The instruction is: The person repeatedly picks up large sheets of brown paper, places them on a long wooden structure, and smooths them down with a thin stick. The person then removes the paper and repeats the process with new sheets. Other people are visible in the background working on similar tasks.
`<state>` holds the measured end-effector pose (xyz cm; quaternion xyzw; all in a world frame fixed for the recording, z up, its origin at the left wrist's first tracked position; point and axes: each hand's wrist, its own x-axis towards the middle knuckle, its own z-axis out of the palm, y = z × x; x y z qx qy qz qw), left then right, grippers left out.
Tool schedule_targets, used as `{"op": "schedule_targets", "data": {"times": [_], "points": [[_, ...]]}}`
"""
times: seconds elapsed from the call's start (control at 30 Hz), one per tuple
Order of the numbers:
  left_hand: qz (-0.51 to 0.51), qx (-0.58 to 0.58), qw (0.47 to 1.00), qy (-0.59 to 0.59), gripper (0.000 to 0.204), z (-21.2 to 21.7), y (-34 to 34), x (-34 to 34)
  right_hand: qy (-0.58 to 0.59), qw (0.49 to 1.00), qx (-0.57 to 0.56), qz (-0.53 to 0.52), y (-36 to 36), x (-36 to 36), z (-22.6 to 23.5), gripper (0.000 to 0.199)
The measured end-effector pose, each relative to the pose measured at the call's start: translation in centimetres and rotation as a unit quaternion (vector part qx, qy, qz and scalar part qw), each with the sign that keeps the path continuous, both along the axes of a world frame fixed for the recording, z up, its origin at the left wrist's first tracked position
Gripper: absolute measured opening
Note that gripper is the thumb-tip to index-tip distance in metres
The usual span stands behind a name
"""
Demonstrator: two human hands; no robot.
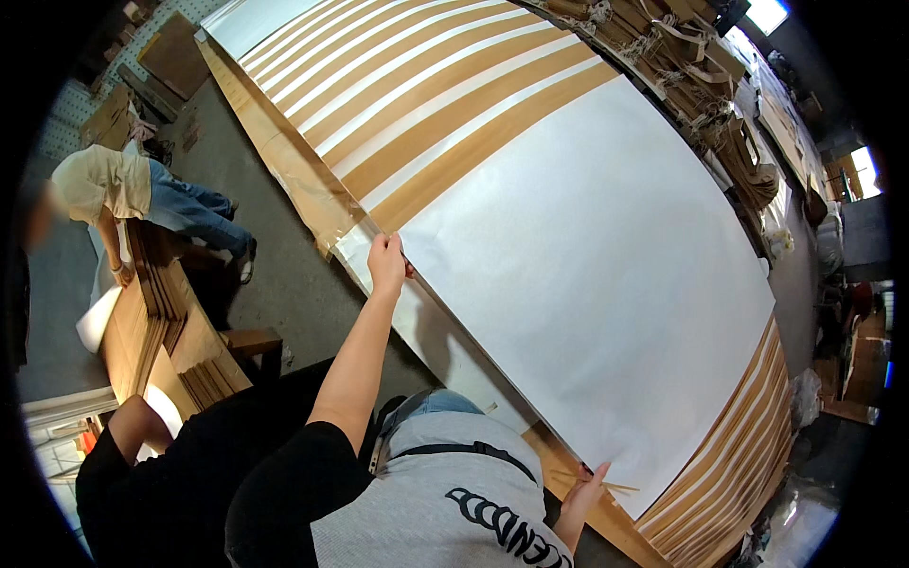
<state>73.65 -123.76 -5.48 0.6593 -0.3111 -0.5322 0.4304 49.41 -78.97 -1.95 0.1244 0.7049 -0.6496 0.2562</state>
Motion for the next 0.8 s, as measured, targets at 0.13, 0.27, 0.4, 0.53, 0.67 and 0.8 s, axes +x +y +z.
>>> {"op": "schedule_targets", "data": {"times": [0.13,0.27,0.4,0.53,0.67,0.8], "points": [[-0.003,0.007,1.0,0.011,0.026,0.2,0.0,-0.1,0.002,1.0,0.004,0.013,0.9,-0.5,-0.8,0.05],[-0.011,0.016,1.0,0.012,0.027,0.1,0.0,0.1,0.024,0.999,-0.005,0.02,0.6,-0.3,-0.6,0.05],[-0.015,0.015,1.0,0.014,0.027,0.1,0.1,0.4,0.025,0.999,-0.006,0.025,1.2,-0.6,-1.4,0.05],[-0.017,0.007,1.0,0.0,0.027,-0.1,-0.2,0.5,0.013,0.999,-0.023,0.026,1.7,-0.4,-1.7,0.049],[-0.045,-0.011,0.999,-0.027,0.026,-1.0,-0.5,-0.1,0.035,0.999,-0.005,0.013,0.5,0.4,-0.2,0.049],[-0.052,0.017,0.996,-0.072,0.029,-1.6,-0.9,0.8,0.03,0.999,0.011,0.02,0.2,-0.1,-0.4,0.054]]}}
